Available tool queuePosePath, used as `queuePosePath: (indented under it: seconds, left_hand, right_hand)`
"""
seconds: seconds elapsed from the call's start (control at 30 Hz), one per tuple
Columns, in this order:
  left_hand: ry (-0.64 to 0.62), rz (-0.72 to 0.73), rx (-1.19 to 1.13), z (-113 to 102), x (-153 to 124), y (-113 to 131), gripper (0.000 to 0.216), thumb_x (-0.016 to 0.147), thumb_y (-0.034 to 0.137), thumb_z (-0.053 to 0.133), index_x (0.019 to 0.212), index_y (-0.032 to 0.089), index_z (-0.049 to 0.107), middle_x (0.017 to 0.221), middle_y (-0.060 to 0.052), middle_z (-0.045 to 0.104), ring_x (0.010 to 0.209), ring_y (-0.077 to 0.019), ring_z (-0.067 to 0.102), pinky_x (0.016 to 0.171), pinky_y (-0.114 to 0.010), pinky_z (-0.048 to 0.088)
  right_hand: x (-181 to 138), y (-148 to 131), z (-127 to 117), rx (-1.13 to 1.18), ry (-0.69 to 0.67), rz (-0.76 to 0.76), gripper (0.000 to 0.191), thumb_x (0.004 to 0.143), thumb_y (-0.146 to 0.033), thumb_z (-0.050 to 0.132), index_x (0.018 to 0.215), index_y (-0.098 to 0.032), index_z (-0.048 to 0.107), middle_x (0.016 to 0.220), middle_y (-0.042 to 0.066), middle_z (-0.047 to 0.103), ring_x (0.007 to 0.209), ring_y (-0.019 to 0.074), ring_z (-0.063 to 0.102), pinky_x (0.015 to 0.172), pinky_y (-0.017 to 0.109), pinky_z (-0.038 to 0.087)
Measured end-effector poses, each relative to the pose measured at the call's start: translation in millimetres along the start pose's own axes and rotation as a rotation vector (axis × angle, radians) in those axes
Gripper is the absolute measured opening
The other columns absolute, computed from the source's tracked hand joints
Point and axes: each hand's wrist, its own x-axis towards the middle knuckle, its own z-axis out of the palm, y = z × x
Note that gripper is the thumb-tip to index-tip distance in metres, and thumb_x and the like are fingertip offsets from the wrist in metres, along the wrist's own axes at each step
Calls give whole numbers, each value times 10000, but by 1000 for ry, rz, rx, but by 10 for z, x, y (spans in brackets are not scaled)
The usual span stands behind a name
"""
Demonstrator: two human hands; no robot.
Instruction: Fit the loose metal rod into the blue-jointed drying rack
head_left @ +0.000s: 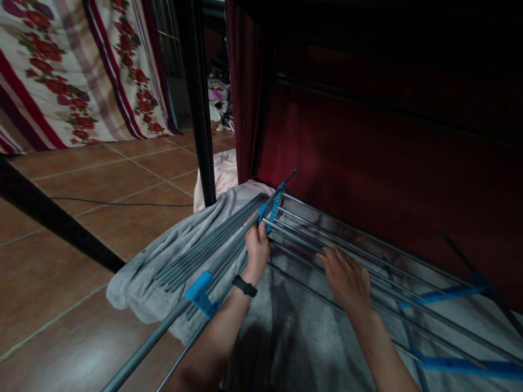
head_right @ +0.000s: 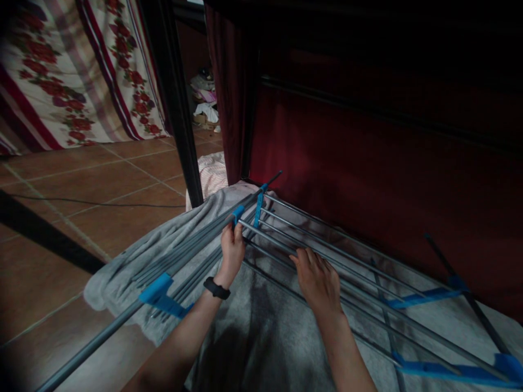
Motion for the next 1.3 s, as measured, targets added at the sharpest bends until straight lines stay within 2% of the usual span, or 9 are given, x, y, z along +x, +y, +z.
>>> queuePosePath:
  seconds: [0.27, 0.5, 0.77, 0.93, 1.3]
  left_hand:
    - [-26, -35, -24, 5, 4, 14, 383, 1060, 496, 494, 1160, 197, 711, 1173, -140, 756, 1245, -314, 665, 1177, -502, 464]
    - [-26, -20, -21, 0, 13, 14, 349, 1057, 459, 506, 1163, 200, 714, 1208, -138, 759, 1255, -309, 666, 1182, -497, 469]
    - [-23, -22, -38, -1, 4, 13, 369, 1059, 461, 500, 1201, 203, 722, 1236, -143, 755, 1290, -317, 656, 1191, -502, 464]
    - [-34, -36, -49, 2, 5, 45, 370, 1060, 462, 503, 1208, 204, 722, 1208, -133, 765, 1287, -319, 655, 1197, -504, 457]
    - [-27, -38, -42, 9, -1, 34, 388, 1063, 495, 489, 1170, 213, 734, 1136, -118, 769, 1249, -310, 666, 1180, -504, 465]
  right_hand:
    - [25, 12, -22, -18, -10, -16, 290, 1118, -346, 438, 936, -233, 633, 859, 34, 738, 718, 168, 695, 665, 315, 426]
    - [52, 38, -50, 14, -85, -6, 288, 1121, -350, 431, 923, -251, 616, 848, 23, 747, 696, 168, 704, 615, 314, 389]
    - [73, 63, -68, 87, -112, -4, 290, 1120, -379, 422, 914, -264, 590, 798, 4, 740, 664, 175, 699, 591, 323, 365]
    - [109, 83, -78, 102, -137, 0, 292, 1115, -376, 418, 899, -273, 585, 766, -3, 735, 658, 186, 699, 585, 336, 346]
    - [146, 111, -101, 170, -248, 38, 258, 1106, -373, 443, 919, -285, 597, 755, -20, 746, 734, 222, 748, 614, 347, 387]
